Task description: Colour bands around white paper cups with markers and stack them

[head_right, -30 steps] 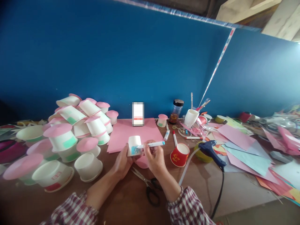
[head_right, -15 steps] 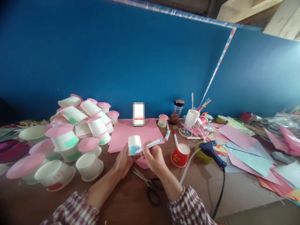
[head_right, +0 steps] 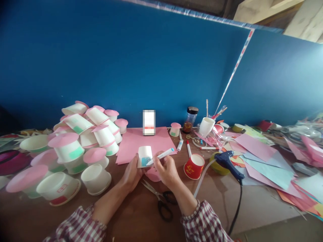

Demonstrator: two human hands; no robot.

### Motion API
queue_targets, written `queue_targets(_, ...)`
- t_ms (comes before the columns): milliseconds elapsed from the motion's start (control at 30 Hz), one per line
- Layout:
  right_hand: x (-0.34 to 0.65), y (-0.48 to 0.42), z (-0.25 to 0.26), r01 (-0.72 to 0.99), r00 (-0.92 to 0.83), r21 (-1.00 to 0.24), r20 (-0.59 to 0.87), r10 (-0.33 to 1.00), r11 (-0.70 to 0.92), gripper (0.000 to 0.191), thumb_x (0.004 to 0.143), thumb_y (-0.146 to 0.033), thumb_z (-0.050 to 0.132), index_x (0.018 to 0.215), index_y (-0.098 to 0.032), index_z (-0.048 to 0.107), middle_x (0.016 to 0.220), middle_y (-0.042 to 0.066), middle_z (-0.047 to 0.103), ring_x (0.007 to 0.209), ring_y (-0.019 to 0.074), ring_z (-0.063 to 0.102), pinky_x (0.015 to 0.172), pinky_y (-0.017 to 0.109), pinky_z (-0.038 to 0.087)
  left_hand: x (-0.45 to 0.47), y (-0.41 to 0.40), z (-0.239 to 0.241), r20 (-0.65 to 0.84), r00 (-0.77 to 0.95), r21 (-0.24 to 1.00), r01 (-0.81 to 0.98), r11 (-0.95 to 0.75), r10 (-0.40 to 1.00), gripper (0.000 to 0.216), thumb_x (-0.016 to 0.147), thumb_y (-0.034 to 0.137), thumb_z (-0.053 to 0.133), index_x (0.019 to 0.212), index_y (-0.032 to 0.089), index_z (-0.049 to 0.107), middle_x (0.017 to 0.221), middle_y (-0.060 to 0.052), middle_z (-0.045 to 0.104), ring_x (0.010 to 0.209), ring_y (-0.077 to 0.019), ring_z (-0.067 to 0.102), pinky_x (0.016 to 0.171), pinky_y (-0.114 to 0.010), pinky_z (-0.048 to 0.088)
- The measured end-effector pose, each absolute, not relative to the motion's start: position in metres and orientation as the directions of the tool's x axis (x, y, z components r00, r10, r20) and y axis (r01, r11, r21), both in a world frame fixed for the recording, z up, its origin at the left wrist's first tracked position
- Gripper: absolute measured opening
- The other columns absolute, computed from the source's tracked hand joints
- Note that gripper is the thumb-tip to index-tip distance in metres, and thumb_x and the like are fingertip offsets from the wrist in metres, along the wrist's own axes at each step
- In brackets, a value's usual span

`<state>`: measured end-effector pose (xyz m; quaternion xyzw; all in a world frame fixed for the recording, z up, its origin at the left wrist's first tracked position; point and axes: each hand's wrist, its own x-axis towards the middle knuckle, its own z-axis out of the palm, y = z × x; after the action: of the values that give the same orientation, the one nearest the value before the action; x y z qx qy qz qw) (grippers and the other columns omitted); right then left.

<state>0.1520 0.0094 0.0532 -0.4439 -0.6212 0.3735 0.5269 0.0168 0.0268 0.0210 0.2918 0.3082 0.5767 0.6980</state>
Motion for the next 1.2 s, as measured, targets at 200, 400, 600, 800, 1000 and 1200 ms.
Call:
queue_targets(200,0.1521,0.0081,0.0547,0.166,-0.052,-0.934,0.312,0.949,0.316,0.024,0.088,-0.036,0.05,0.075,-0.017,0.056,0.06,0.0,0.057,0.055,0.012,0.053,0.052,0.022,0.043,0.0158,0.0279,0.0181,-0.11,0.15,0.765,-0.619,0.181,0.982,0.039,0.083,0.043,0.053,0.098,0.009,0.061,0.09,-0.011,0.068,0.083,-0.0213,0.064,0.076,-0.035,0.05)
queue_targets(400,0.1523,0.0094,0.0565,0.135,-0.031,-0.941,0.308,0.951,0.309,0.025,0.087,-0.038,0.052,0.074,-0.017,0.056,0.057,-0.001,0.056,0.053,0.0117,0.053,0.052,0.023,0.044,0.0156,0.0282,0.0198,-0.16,0.142,0.763,-0.611,0.214,0.977,0.041,0.083,0.045,0.051,0.097,0.008,0.061,0.089,-0.012,0.068,0.083,-0.0225,0.064,0.076,-0.036,0.05)
queue_targets(600,0.1507,0.0109,0.0581,0.057,-0.039,-0.954,0.293,0.955,0.295,0.026,0.085,-0.039,0.055,0.073,-0.017,0.056,0.057,-0.001,0.058,0.05,0.0105,0.054,0.051,0.022,0.046,0.0154,0.027,0.0229,-0.131,0.169,0.775,-0.597,0.208,0.977,0.041,0.084,0.045,0.049,0.096,0.008,0.061,0.088,-0.013,0.068,0.085,-0.0236,0.064,0.077,-0.037,0.05)
queue_targets(800,0.1529,0.0115,0.0549,0.07,-0.037,-0.957,0.279,0.96,0.281,0.027,0.085,-0.04,0.055,0.072,-0.016,0.056,0.056,-0.001,0.056,0.05,0.0105,0.053,0.049,0.022,0.045,0.0164,0.0266,0.0229,-0.139,0.159,0.764,-0.611,0.208,0.977,0.04,0.083,0.044,0.052,0.097,0.008,0.061,0.088,-0.013,0.069,0.083,-0.0236,0.065,0.076,-0.037,0.05)
queue_targets(1000,0.1531,0.0118,0.0542,0.066,-0.064,-0.959,0.273,0.96,0.277,0.027,0.085,-0.041,0.055,0.074,-0.016,0.055,0.056,-0.001,0.056,0.05,0.0104,0.052,0.049,0.022,0.044,0.0166,0.0262,0.0256,-0.136,0.179,0.747,-0.627,0.22,0.974,0.039,0.084,0.043,0.049,0.095,0.008,0.062,0.086,-0.013,0.069,0.083,-0.0236,0.065,0.077,-0.038,0.051)
queue_targets(1200,0.1571,0.0149,0.0512,0.013,-0.024,-0.967,0.254,0.967,0.254,0.027,0.085,-0.04,0.056,0.072,-0.016,0.053,0.054,-0.003,0.053,0.048,0.0089,0.049,0.046,0.02,0.04,0.0161,0.0274,0.0274,-0.143,0.12,0.724,-0.664,0.186,0.982,0.032,0.086,0.039,0.047,0.09,0.011,0.062,0.079,-0.008,0.067,0.075,-0.0189,0.063,0.074,-0.035,0.052)
